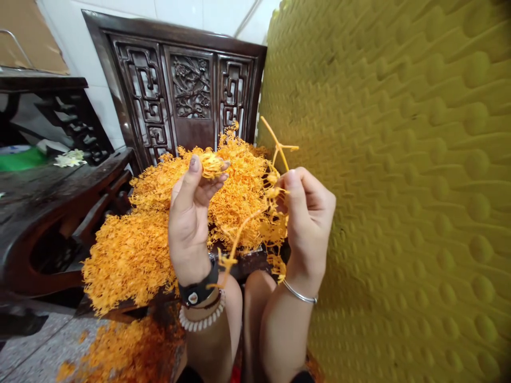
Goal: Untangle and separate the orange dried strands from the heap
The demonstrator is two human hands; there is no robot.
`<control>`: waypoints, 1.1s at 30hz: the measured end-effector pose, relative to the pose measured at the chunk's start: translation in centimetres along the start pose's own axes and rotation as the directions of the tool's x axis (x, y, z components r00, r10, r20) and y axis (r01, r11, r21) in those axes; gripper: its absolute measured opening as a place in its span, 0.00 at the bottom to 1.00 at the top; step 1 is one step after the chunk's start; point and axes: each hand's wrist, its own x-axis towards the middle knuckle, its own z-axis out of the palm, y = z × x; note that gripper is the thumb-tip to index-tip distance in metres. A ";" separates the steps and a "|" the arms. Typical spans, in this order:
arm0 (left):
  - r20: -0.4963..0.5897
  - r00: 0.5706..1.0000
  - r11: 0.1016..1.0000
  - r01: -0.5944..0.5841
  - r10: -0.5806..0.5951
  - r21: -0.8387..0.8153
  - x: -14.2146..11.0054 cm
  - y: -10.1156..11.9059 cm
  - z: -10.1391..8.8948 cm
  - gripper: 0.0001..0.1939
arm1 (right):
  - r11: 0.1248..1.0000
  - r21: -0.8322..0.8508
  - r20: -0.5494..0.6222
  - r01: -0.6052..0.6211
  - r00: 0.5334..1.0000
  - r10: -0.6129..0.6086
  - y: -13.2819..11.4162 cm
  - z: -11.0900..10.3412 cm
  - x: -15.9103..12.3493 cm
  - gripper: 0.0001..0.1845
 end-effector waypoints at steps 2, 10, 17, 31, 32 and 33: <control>-0.014 1.000 0.998 -0.026 0.026 0.053 -0.5 0.5 0.0 0.08 | 1.000 -0.017 0.029 0.017 0.999 -0.017 -0.1 0.3 0.0 0.15; 0.128 0.991 0.898 -0.083 0.030 0.432 -1.4 1.8 0.8 0.12 | 1.000 0.012 0.116 0.027 0.993 -0.028 0.0 1.3 -0.1 0.15; 0.143 0.988 0.864 -0.125 0.063 0.488 -0.8 1.4 0.8 0.11 | 0.999 0.044 0.259 0.014 0.966 -0.025 0.3 1.2 -0.2 0.19; 0.015 0.937 0.788 -0.303 0.350 0.536 -0.7 1.4 0.6 0.08 | 0.961 0.140 0.406 -0.240 0.899 0.165 0.4 0.7 -0.4 0.21; 0.023 0.930 0.786 -0.322 0.366 0.527 -0.6 1.4 0.6 0.08 | 0.958 0.138 0.402 -0.250 0.898 0.177 0.4 0.7 -0.4 0.21; 0.037 0.925 0.785 -0.341 0.378 0.517 -0.6 1.3 0.5 0.08 | 0.958 0.129 0.393 -0.256 0.900 0.188 0.3 0.8 -0.4 0.21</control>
